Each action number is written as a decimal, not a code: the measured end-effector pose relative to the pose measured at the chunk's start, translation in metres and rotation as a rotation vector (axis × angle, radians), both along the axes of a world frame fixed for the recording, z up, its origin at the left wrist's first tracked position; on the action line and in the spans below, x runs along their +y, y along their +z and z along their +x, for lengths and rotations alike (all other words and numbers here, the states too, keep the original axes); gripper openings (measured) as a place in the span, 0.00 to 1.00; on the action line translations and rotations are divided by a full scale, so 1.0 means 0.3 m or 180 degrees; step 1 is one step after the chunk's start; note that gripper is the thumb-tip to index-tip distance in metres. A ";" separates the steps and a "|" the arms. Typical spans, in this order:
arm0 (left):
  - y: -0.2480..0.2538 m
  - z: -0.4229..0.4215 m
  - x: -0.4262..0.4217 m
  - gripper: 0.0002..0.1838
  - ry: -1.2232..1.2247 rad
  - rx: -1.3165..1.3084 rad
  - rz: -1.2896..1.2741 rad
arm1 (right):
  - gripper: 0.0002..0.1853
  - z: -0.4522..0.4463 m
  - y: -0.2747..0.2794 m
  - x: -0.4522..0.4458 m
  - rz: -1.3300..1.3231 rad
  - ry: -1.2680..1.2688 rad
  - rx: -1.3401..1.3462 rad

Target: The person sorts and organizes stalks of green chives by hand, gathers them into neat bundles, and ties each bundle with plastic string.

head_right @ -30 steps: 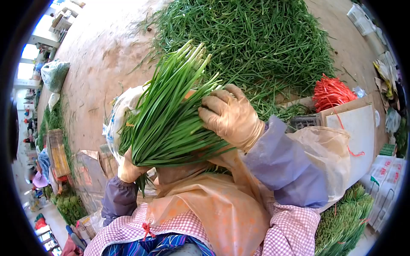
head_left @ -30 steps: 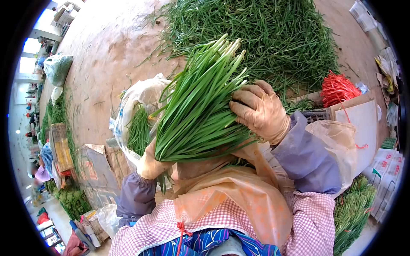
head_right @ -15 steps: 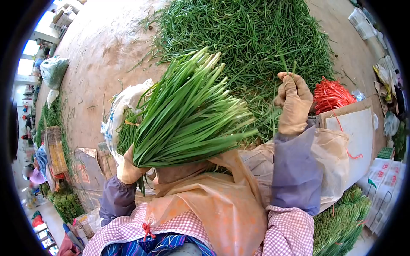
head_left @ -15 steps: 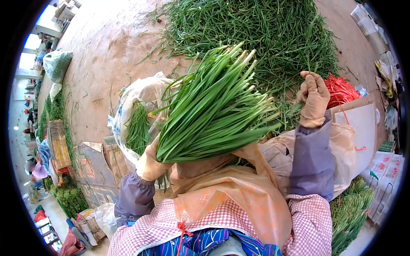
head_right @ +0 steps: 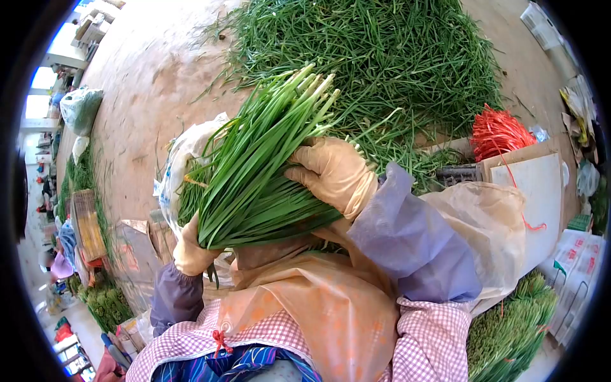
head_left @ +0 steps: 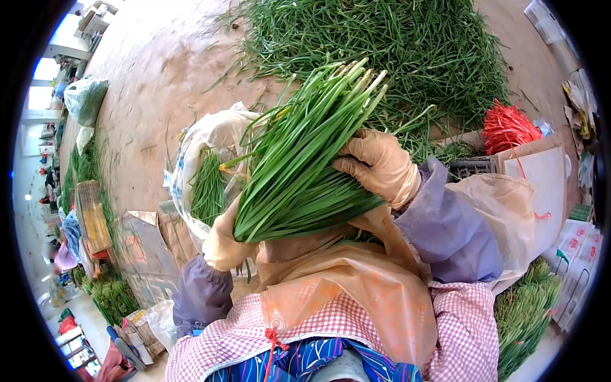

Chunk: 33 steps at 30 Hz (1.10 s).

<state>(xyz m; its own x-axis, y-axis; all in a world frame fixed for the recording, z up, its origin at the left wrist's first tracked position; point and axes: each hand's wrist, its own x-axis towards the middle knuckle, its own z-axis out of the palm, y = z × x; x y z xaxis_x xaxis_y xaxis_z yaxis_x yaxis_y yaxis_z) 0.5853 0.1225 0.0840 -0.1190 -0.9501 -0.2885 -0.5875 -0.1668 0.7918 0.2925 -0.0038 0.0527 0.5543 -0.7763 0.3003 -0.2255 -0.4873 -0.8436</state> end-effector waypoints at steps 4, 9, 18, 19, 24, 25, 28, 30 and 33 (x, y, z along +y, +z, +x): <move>0.023 0.016 0.022 0.41 0.0127 0.0294 -0.0045 | 0.13 -0.008 0.047 0.041 -0.0470 -0.0588 0.0497; -0.022 0.025 0.047 0.40 0.0094 0.0257 0.0124 | 0.08 -0.028 -0.029 0.051 0.1729 -0.1870 -0.1772; -0.066 0.056 0.052 0.46 0.0448 0.0634 0.0635 | 0.14 -0.590 -0.112 -0.099 0.1496 -0.2906 -0.2373; -0.062 0.054 0.054 0.46 0.0468 0.0681 0.0692 | 0.15 -0.610 -0.115 -0.102 0.1657 -0.3084 -0.1642; -0.049 0.040 0.034 0.34 0.0426 0.0613 0.0753 | 0.16 -0.295 -0.132 0.037 0.3150 -0.1475 -0.1745; -0.050 0.041 0.034 0.37 0.0353 0.0573 0.0708 | 0.14 -0.270 -0.160 0.040 0.3078 -0.1400 -0.1808; -0.061 0.050 0.045 0.43 0.0338 0.0531 0.0679 | 0.09 -0.217 -0.153 0.018 0.2793 -0.1456 -0.1822; -0.069 0.049 0.053 0.41 0.0595 0.0644 0.0795 | 0.07 -0.281 -0.120 -0.019 0.2279 -0.2078 -0.1672; -0.077 0.044 0.052 0.38 0.0242 0.0478 0.0383 | 0.10 -0.396 -0.122 -0.033 0.2052 -0.1942 -0.1618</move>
<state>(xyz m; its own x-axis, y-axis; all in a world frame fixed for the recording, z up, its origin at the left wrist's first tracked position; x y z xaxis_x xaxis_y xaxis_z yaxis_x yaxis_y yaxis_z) 0.5986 0.1380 0.0607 -0.0984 -0.9177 -0.3849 -0.4466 -0.3050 0.8412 0.1737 -0.0138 0.0161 -0.0660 -0.9805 -0.1851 0.1743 0.1713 -0.9697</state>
